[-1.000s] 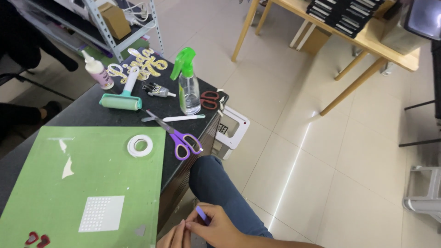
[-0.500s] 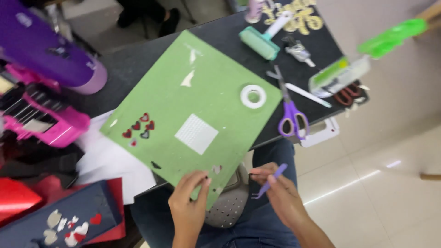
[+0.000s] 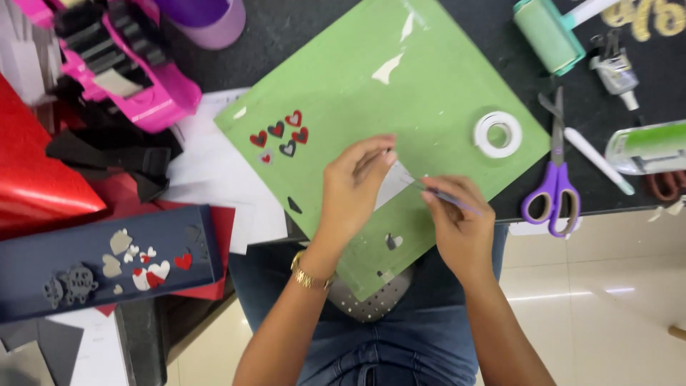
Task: Using tweezers to apply small adhesive components to heart-shaped cutouts and organizing them in a tray.
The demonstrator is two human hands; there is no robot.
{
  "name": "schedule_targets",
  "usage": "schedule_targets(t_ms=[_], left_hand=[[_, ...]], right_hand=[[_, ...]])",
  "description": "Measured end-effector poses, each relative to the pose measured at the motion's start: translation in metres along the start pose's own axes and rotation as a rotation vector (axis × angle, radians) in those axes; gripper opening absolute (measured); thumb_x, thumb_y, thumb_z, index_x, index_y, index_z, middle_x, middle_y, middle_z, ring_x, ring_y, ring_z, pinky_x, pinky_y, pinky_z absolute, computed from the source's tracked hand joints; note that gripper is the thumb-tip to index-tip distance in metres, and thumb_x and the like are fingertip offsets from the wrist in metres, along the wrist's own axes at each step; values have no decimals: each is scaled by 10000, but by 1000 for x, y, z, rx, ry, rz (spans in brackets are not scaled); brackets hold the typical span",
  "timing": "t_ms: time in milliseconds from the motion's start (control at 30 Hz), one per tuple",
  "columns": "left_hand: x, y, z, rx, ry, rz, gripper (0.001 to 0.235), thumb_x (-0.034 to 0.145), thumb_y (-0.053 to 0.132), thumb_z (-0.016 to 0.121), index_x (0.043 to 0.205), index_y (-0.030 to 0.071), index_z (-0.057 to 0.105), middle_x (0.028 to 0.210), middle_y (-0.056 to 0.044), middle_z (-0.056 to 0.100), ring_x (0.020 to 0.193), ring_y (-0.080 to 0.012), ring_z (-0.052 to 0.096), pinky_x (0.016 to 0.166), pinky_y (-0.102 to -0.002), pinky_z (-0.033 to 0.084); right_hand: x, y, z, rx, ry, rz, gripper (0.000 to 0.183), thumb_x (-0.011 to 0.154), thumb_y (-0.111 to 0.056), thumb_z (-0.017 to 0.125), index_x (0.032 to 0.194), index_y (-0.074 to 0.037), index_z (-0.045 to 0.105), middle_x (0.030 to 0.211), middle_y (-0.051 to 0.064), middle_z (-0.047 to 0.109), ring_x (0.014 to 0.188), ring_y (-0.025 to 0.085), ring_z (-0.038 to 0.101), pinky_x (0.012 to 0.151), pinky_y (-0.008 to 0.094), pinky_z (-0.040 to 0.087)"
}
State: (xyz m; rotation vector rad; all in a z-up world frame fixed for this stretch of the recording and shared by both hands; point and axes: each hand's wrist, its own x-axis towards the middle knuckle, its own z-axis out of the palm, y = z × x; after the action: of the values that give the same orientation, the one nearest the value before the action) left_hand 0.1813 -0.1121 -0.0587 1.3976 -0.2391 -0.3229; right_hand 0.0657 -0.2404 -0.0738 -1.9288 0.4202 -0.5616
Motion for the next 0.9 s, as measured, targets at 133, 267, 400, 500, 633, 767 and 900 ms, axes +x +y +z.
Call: schedule_targets(t_ms=[133, 267, 400, 500, 633, 767, 900], left_hand=[[9, -16, 6, -34, -6, -25, 165, 980, 77, 711, 1133, 19, 730, 1211, -197, 727, 1172, -312, 706, 1031, -387, 575], [11, -26, 6, -42, -94, -108, 173, 992, 128, 705, 1137, 40, 735, 1204, -154, 736, 1209, -285, 693, 1051, -382, 560], [15, -34, 5, -52, -103, -116, 182, 996, 155, 712, 1155, 70, 735, 1193, -148, 744, 1193, -273, 701, 1042, -371, 570], [16, -36, 4, -63, -108, -125, 177, 1003, 169, 709, 1147, 69, 734, 1183, -148, 750, 1177, -263, 712, 1038, -363, 571], [16, -31, 2, -70, -134, -149, 197, 1016, 164, 683, 1160, 34, 718, 1182, -187, 738, 1206, -285, 686, 1078, -409, 547], [16, -32, 3, -63, -142, -145, 191, 1026, 177, 678, 1158, 44, 717, 1198, -161, 738, 1232, -278, 679, 1105, -408, 532], [14, -30, 5, -34, -129, -135, 204, 1027, 201, 680, 1153, 46, 717, 1198, -141, 739, 1235, -256, 676, 1122, -410, 510]], right_hand=[[4, -13, 16, -36, 2, -14, 170, 971, 64, 714, 1134, 32, 747, 1106, 191, 705, 973, 258, 694, 805, 355, 612], [5, -9, 23, -105, 23, -50, 111, 1013, 80, 708, 1115, 65, 750, 1002, 216, 723, 955, 320, 735, 742, 372, 612], [7, -10, 28, -114, 33, -80, 108, 1021, 96, 704, 1117, 72, 747, 998, 214, 725, 984, 325, 738, 746, 372, 612], [7, -9, 29, -128, 35, -93, 100, 1025, 99, 709, 1112, 71, 749, 1002, 209, 727, 997, 339, 740, 760, 375, 608], [7, -7, 30, -112, 34, -102, 103, 1027, 109, 700, 1112, 66, 740, 1006, 225, 723, 1023, 349, 731, 785, 405, 602], [6, -4, 30, -92, 34, -107, 98, 1028, 115, 698, 1101, 67, 742, 1010, 223, 721, 1024, 343, 727, 798, 409, 600], [5, -3, 30, -55, 35, -104, 96, 1033, 109, 691, 1107, 70, 738, 1015, 225, 717, 1055, 326, 714, 813, 412, 597]])
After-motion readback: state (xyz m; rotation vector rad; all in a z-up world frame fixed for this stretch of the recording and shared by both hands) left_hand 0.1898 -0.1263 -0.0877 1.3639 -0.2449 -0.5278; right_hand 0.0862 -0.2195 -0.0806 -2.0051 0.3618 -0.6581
